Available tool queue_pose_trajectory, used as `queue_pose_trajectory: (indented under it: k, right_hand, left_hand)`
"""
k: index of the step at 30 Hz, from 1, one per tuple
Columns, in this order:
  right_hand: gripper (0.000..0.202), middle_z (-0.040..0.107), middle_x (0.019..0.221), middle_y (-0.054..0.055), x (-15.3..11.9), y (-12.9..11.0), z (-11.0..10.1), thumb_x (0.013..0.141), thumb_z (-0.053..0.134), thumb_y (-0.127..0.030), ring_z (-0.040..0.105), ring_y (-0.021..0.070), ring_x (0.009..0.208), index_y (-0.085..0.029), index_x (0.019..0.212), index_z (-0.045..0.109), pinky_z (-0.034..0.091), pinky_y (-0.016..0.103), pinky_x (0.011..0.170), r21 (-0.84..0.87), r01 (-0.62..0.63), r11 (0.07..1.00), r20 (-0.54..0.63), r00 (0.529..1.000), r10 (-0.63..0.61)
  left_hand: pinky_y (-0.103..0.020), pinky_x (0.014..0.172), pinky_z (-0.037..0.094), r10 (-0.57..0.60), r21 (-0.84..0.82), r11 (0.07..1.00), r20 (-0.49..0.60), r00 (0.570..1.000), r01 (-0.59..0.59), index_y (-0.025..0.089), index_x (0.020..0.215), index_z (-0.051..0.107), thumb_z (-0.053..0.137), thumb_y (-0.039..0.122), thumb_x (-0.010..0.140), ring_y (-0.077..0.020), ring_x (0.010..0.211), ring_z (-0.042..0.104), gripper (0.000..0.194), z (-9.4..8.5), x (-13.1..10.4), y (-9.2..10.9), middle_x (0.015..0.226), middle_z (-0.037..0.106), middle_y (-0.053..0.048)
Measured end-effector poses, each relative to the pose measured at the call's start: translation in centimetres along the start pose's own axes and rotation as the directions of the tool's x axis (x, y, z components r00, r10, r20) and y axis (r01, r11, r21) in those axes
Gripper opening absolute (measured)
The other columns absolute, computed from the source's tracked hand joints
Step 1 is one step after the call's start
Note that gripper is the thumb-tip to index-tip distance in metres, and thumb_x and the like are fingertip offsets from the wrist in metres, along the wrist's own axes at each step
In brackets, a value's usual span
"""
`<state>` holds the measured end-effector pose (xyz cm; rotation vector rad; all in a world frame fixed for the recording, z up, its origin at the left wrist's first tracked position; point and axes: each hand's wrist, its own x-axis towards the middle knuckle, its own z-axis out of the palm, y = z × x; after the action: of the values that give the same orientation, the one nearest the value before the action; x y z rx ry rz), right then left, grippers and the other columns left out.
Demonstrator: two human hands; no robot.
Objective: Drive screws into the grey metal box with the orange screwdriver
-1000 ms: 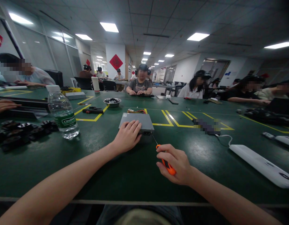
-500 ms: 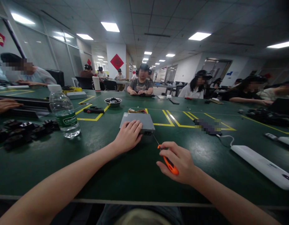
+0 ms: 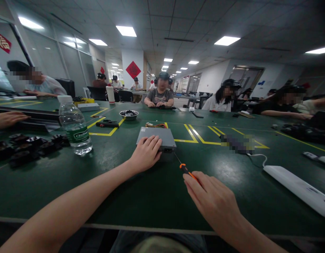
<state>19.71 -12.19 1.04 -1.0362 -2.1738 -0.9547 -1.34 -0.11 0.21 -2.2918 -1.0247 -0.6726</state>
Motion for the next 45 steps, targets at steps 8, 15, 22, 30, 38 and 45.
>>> queue_pose_trajectory:
  k: [8, 15, 22, 30, 38, 45]
  right_hand:
    - [0.022, 0.063, 0.082, 0.006, 0.0, -1.4, 0.7, 0.091, 0.042, -0.029, 0.056, 0.0135, 0.057, -0.016, 0.097, 0.058, 0.04, 0.026, 0.052, 0.093, -0.267, 0.959, -0.016, 0.963, 0.269]
    - [0.02, 0.062, 0.089, 0.007, 0.0, -2.9, 1.1, 0.091, 0.038, -0.026, 0.064, 0.0165, 0.074, -0.019, 0.103, 0.052, 0.05, 0.024, 0.057, 0.279, -0.484, 0.829, -0.046, 0.856, 0.515]
    - [0.014, 0.063, 0.098, 0.008, -0.6, -4.1, 2.3, 0.088, 0.043, -0.019, 0.062, 0.0193, 0.088, -0.019, 0.099, 0.052, 0.051, 0.032, 0.076, 0.333, -0.455, 0.826, -0.145, 0.841, 0.521]
    - [0.023, 0.057, 0.103, 0.011, -0.6, -4.4, 2.0, 0.091, 0.039, -0.028, 0.061, 0.0186, 0.09, -0.018, 0.109, 0.048, 0.054, 0.029, 0.069, 0.477, -0.553, 0.682, -0.016, 0.771, 0.636]
    - [0.021, 0.061, 0.1, 0.006, -0.5, -4.4, 1.8, 0.087, 0.045, -0.02, 0.06, 0.0166, 0.091, -0.021, 0.108, 0.05, 0.051, 0.03, 0.078, 0.491, -0.488, 0.722, -0.032, 0.818, 0.574]
    - [0.018, 0.058, 0.105, 0.008, -0.3, -4.0, 1.6, 0.089, 0.043, -0.032, 0.058, 0.0188, 0.096, -0.02, 0.099, 0.052, 0.05, 0.033, 0.078, 0.491, -0.535, 0.688, -0.05, 0.771, 0.635]
  left_hand:
    - [-0.042, 0.093, 0.035, -0.003, 0.009, 1.0, -0.003, 1.0, 0.003, 0.012, 0.124, 0.047, 0.041, 0.031, 0.088, -0.0279, 0.118, 0.046, 0.041, 0.0, 0.0, 0.0, 0.128, 0.051, -0.016]
    - [-0.044, 0.092, 0.036, -0.001, 0.016, 1.0, 0.0, 1.0, 0.001, 0.011, 0.124, 0.047, 0.039, 0.032, 0.089, -0.0288, 0.118, 0.046, 0.042, 0.1, 0.0, 0.0, 0.129, 0.05, -0.016]
    - [-0.043, 0.093, 0.034, -0.003, 0.026, 1.0, 0.02, 1.0, 0.002, 0.011, 0.125, 0.045, 0.038, 0.032, 0.089, -0.0283, 0.119, 0.044, 0.042, 0.2, -0.1, -0.1, 0.131, 0.048, -0.016]
    - [-0.043, 0.092, 0.035, 0.004, 0.021, 1.0, 0.009, 1.0, -0.004, 0.012, 0.125, 0.046, 0.039, 0.031, 0.089, -0.0288, 0.118, 0.045, 0.041, 0.1, 0.0, 0.0, 0.129, 0.05, -0.016]
    - [-0.042, 0.092, 0.036, 0.002, 0.02, 1.0, -0.003, 1.0, -0.002, 0.011, 0.124, 0.047, 0.041, 0.031, 0.088, -0.0282, 0.117, 0.046, 0.041, 0.2, 0.0, 0.0, 0.128, 0.051, -0.016]
    - [-0.043, 0.092, 0.036, 0.001, 0.02, 1.0, -0.012, 1.0, -0.001, 0.012, 0.124, 0.047, 0.041, 0.032, 0.088, -0.0285, 0.117, 0.046, 0.041, 0.3, -0.1, -0.1, 0.128, 0.051, -0.016]
